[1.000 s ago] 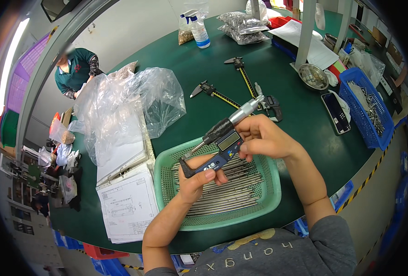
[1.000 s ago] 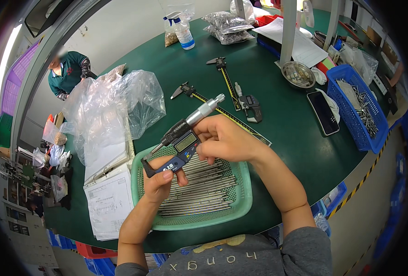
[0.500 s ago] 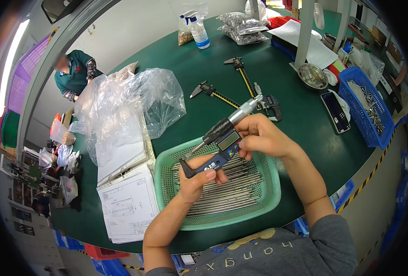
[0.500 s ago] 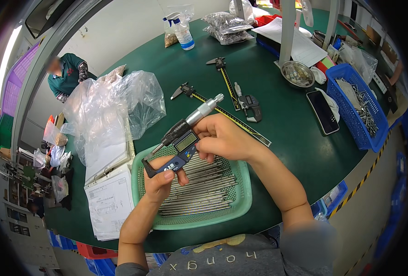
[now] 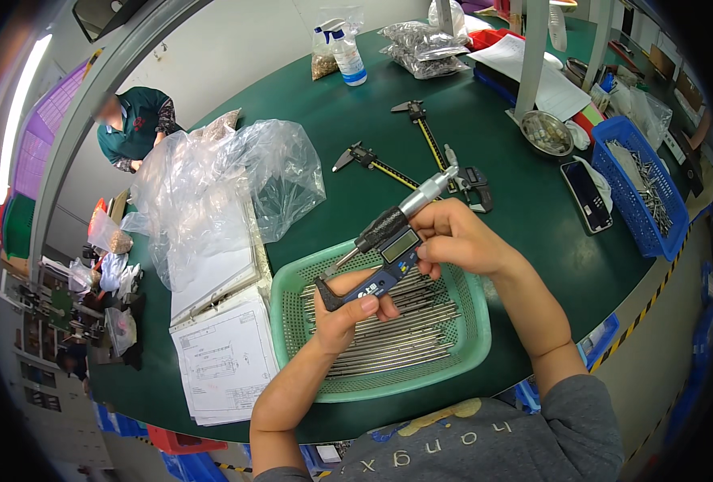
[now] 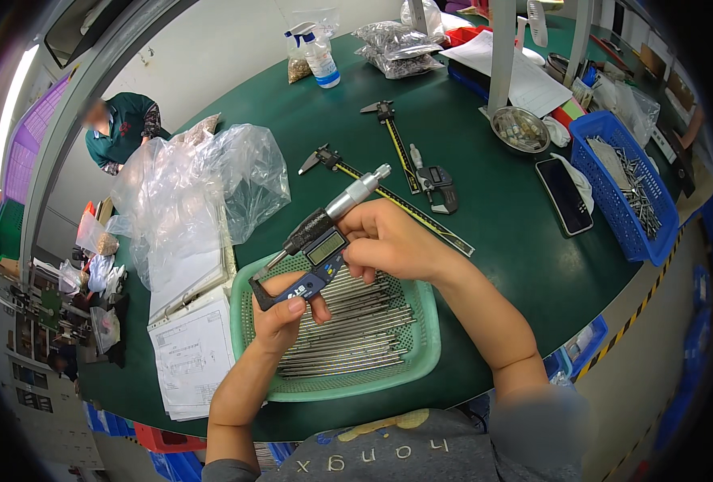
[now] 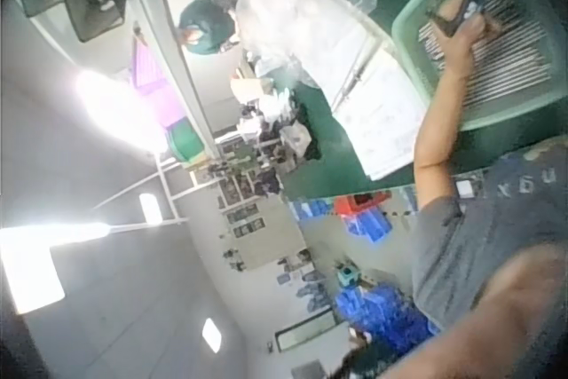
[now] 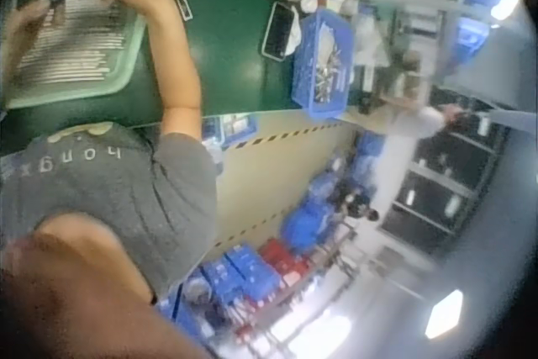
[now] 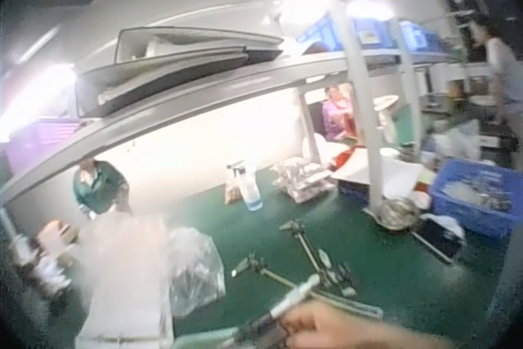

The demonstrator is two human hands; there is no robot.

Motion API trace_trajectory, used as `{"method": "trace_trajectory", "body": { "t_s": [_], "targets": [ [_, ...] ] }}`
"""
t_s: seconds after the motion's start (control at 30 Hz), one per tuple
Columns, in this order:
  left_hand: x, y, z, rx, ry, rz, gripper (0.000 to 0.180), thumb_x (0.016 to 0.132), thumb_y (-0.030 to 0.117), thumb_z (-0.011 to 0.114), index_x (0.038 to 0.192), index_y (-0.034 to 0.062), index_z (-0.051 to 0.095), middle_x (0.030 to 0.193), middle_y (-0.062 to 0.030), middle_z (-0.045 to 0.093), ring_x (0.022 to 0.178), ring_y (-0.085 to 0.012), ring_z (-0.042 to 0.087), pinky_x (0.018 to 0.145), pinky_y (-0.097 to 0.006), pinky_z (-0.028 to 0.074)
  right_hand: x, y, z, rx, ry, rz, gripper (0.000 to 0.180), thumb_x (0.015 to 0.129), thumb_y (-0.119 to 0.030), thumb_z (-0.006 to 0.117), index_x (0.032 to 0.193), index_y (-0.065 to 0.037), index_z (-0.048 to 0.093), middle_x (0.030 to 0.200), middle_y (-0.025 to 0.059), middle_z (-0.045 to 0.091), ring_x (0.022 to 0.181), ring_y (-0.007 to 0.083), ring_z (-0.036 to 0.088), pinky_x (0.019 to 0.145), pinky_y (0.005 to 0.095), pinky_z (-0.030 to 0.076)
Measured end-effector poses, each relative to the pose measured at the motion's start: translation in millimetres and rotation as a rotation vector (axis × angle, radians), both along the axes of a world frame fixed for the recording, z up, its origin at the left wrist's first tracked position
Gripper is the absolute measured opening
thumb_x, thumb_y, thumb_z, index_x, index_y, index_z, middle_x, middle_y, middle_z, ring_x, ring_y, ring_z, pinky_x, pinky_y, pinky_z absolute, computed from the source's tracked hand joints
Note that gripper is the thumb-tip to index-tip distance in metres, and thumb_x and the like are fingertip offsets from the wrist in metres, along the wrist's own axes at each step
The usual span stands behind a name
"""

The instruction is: The person picks up metal rods from a green basket and measures them using a digital caliper. They handle the rods one by one, adjusting the caliper jaws to fit the rod diameter and reading the digital display. The person occasionally places the measured rods back into the basket or onto the table.

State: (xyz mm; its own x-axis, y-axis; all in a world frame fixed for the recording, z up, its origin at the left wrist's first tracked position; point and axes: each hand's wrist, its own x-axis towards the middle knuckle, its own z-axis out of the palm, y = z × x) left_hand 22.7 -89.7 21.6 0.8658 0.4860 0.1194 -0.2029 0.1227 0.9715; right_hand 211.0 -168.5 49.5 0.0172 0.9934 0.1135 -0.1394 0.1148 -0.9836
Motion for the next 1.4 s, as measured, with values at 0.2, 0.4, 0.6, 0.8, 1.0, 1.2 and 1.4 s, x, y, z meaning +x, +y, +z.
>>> {"method": "trace_trajectory", "body": {
  "t_s": [0.2,0.4,0.6,0.8,1.0,1.2,1.4],
  "targets": [
    [-1.3,2.7,-3.4,-0.056,-0.019,-0.001,0.045,0.069,0.022,0.056,0.097,-0.0126,0.051,0.067,-0.0165,0.058,0.057,-0.0178,0.056,0.054,-0.025,0.046,8.2,3.7,-3.4,-0.006,0.164,-0.327,0.022,0.075,-0.019,0.057,0.079,0.003,0.055,0.059,0.0045,0.053,0.05,0.0087,0.052,0.044,0.0191,0.043],
    [-3.1,4.4,-7.1,-0.15,-0.074,-0.015,0.043,0.07,0.019,0.057,0.1,-0.0107,0.051,0.067,-0.0166,0.059,0.058,-0.0186,0.057,0.054,-0.026,0.046,21.9,6.4,-3.1,0.187,0.097,-0.339,0.022,0.077,-0.014,0.059,0.091,0.001,0.055,0.077,0.006,0.056,0.067,0.0103,0.056,0.062,0.0213,0.047],
    [-3.9,2.2,-5.4,-0.135,-0.082,-0.051,0.04,0.071,0.017,0.057,0.1,-0.0099,0.051,0.068,-0.0159,0.059,0.059,-0.0177,0.057,0.054,-0.025,0.046,33.8,1.4,-1.2,0.216,-0.01,-0.262,0.02,0.076,-0.015,0.06,0.087,0.001,0.055,0.075,0.0073,0.058,0.065,0.0114,0.057,0.063,0.0224,0.047],
    [-3.0,1.0,-3.0,-0.106,-0.043,-0.058,0.04,0.07,0.017,0.057,0.1,-0.0101,0.051,0.069,-0.0147,0.059,0.059,-0.0166,0.057,0.055,-0.025,0.046,36.5,1.9,-2.9,0.068,-0.041,-0.289,0.021,0.078,-0.02,0.058,0.074,0.0,0.055,0.061,0.0041,0.053,0.052,0.0093,0.052,0.049,0.021,0.044],
    [-3.3,1.7,-3.8,-0.126,-0.05,-0.025,0.044,0.069,0.02,0.057,0.1,-0.0117,0.051,0.068,-0.0164,0.058,0.059,-0.0177,0.057,0.054,-0.024,0.046,27.7,1.2,0.7,-0.065,-0.03,-0.138,0.026,0.078,-0.023,0.057,0.086,0.001,0.053,0.064,0.004,0.054,0.05,0.0093,0.052,0.046,0.0203,0.044],
    [-1.7,3.1,-3.8,-0.102,-0.049,-0.027,0.046,0.07,0.021,0.057,0.1,-0.0122,0.05,0.067,-0.0172,0.058,0.058,-0.0183,0.056,0.053,-0.025,0.046,13.3,0.9,-0.6,-0.063,-0.092,0.105,0.032,0.073,-0.013,0.062,0.094,0.008,0.05,0.064,0.0042,0.053,0.053,0.009,0.053,0.049,0.0199,0.044],
    [-2.1,3.5,-4.1,-0.087,-0.064,-0.001,0.043,0.07,0.021,0.057,0.098,-0.0123,0.051,0.067,-0.0173,0.058,0.057,-0.0185,0.056,0.053,-0.025,0.046,15.1,2.6,1.8,-0.029,0.03,-0.123,0.031,0.076,-0.025,0.059,0.089,0.002,0.053,0.063,0.0032,0.052,0.051,0.0091,0.052,0.047,0.0201,0.044]
  ]
}}
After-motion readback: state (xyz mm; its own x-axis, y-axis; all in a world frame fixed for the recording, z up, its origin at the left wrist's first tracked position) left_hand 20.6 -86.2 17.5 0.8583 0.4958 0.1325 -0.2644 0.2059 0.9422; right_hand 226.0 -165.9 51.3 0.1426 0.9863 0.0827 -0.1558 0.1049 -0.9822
